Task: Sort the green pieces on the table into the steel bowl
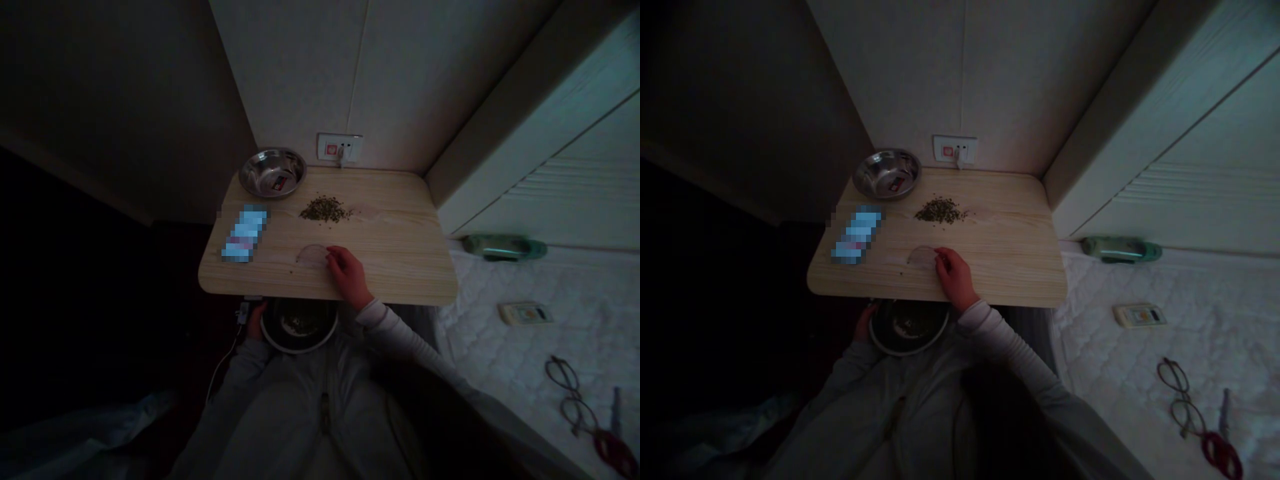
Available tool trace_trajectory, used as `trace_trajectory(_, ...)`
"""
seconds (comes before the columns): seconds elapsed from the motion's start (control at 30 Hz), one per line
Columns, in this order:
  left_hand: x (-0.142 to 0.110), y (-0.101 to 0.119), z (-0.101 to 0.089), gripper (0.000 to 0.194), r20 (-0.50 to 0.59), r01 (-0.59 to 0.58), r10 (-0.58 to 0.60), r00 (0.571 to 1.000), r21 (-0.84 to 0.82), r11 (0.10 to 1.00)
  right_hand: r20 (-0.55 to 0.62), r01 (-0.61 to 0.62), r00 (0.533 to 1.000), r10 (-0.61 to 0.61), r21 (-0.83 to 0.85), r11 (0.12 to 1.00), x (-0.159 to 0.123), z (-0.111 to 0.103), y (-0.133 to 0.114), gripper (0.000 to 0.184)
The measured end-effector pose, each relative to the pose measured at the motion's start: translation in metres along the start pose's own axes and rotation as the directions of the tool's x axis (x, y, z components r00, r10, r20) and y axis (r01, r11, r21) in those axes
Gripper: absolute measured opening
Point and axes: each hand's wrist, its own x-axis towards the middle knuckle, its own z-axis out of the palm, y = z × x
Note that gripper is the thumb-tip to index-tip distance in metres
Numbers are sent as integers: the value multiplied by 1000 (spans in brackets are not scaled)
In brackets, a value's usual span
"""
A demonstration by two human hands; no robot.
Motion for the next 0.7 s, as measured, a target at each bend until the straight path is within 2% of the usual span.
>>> trace_trajectory(0.13,-6,4,5,37,-20,-8,8,1000,2,1000,42,23,999,-23,-3,1000,-1,0,-2,21)
trace_trajectory(0.33,3,0,0,32,-34,-25,25,999,15,1000,49,-5,999,3,28,1000,-2,0,1,22)
trace_trajectory(0.57,9,-5,-5,29,26,34,-34,999,-4,999,77,29,997,-29,-4,1000,-3,-1,-2,21)
trace_trajectory(0.7,6,-4,-2,32,-9,5,-5,1000,5,1000,103,52,993,-51,-5,999,-4,0,-4,21)
